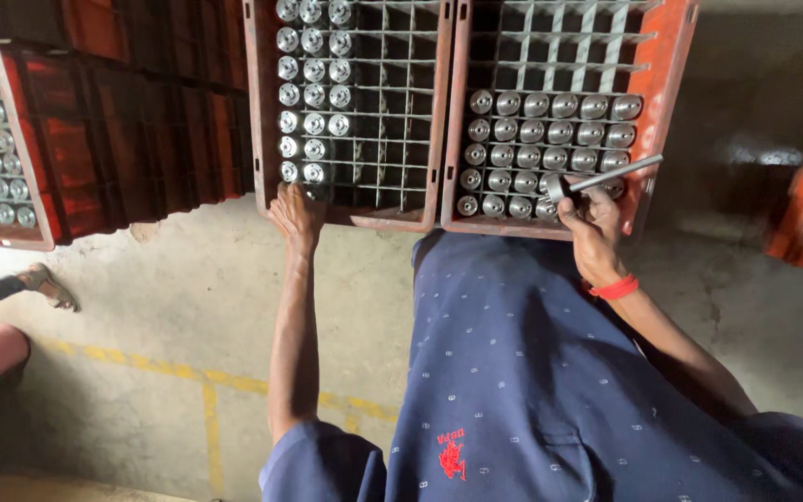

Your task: The person uses a metal rod to adjust and align metal caps inside a plastic crate, then moves the crate to a stack. The person continues to adjust caps in another crate using the same method.

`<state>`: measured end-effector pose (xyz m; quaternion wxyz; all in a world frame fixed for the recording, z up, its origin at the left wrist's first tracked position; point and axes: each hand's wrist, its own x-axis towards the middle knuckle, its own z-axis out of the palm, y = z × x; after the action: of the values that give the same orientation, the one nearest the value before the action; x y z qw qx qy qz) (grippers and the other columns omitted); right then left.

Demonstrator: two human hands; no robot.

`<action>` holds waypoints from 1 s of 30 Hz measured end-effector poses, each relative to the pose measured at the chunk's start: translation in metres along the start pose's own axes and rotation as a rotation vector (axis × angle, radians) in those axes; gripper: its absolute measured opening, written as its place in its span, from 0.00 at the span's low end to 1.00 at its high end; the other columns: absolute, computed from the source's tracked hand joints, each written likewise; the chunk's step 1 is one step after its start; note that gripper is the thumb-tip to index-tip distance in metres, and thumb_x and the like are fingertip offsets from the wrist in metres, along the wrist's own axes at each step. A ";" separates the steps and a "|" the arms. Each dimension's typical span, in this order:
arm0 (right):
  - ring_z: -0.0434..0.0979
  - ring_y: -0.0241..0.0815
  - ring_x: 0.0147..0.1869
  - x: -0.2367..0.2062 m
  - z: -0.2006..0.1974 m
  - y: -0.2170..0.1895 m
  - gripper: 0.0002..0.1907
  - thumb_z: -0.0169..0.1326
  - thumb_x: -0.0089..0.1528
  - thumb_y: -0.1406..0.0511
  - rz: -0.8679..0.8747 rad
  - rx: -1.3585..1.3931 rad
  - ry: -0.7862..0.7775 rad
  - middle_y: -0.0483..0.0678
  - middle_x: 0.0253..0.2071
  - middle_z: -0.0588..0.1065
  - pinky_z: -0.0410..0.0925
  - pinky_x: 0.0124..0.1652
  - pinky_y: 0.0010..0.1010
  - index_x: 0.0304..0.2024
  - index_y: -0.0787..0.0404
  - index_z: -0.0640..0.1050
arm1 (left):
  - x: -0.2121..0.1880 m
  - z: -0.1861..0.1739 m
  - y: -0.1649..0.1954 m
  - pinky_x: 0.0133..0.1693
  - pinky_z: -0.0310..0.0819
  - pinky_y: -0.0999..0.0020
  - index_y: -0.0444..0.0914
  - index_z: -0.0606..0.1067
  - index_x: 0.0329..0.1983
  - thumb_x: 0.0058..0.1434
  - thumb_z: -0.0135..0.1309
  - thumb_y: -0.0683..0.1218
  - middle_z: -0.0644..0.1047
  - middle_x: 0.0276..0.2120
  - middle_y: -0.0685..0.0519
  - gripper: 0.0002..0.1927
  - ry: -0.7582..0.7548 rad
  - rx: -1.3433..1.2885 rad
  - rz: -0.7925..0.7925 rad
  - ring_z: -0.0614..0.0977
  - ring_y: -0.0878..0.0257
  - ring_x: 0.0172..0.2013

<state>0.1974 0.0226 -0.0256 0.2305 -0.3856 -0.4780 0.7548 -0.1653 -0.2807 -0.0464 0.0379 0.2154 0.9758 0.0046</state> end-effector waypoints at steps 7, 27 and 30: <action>0.70 0.28 0.46 -0.018 -0.016 -0.007 0.20 0.58 0.66 0.73 0.040 -0.007 0.052 0.40 0.46 0.74 0.65 0.48 0.21 0.61 0.67 0.74 | -0.036 -0.079 -0.047 0.52 0.73 0.55 0.38 0.80 0.49 0.55 0.70 0.53 0.81 0.40 0.49 0.22 0.039 -0.478 0.133 0.81 0.51 0.47; 0.76 0.34 0.54 -0.015 -0.006 -0.076 0.23 0.63 0.65 0.63 -0.075 -0.169 -0.076 0.44 0.52 0.77 0.70 0.51 0.26 0.60 0.66 0.76 | -0.150 -0.057 0.318 0.36 0.73 0.47 0.34 0.75 0.45 0.46 0.65 0.40 0.79 0.34 0.38 0.22 -0.185 -0.777 0.219 0.80 0.37 0.37; 0.76 0.36 0.59 -0.015 -0.040 -0.077 0.24 0.64 0.64 0.64 -0.191 -0.317 -0.174 0.46 0.58 0.76 0.71 0.55 0.28 0.60 0.66 0.76 | -0.159 -0.049 0.337 0.38 0.73 0.47 0.36 0.76 0.42 0.48 0.63 0.39 0.81 0.34 0.39 0.17 -0.242 -0.693 0.263 0.82 0.38 0.39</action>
<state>0.2362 0.0674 0.0392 0.1950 -0.3034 -0.6434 0.6753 0.1166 -0.0415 0.0223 0.2225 0.3122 0.8688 0.3134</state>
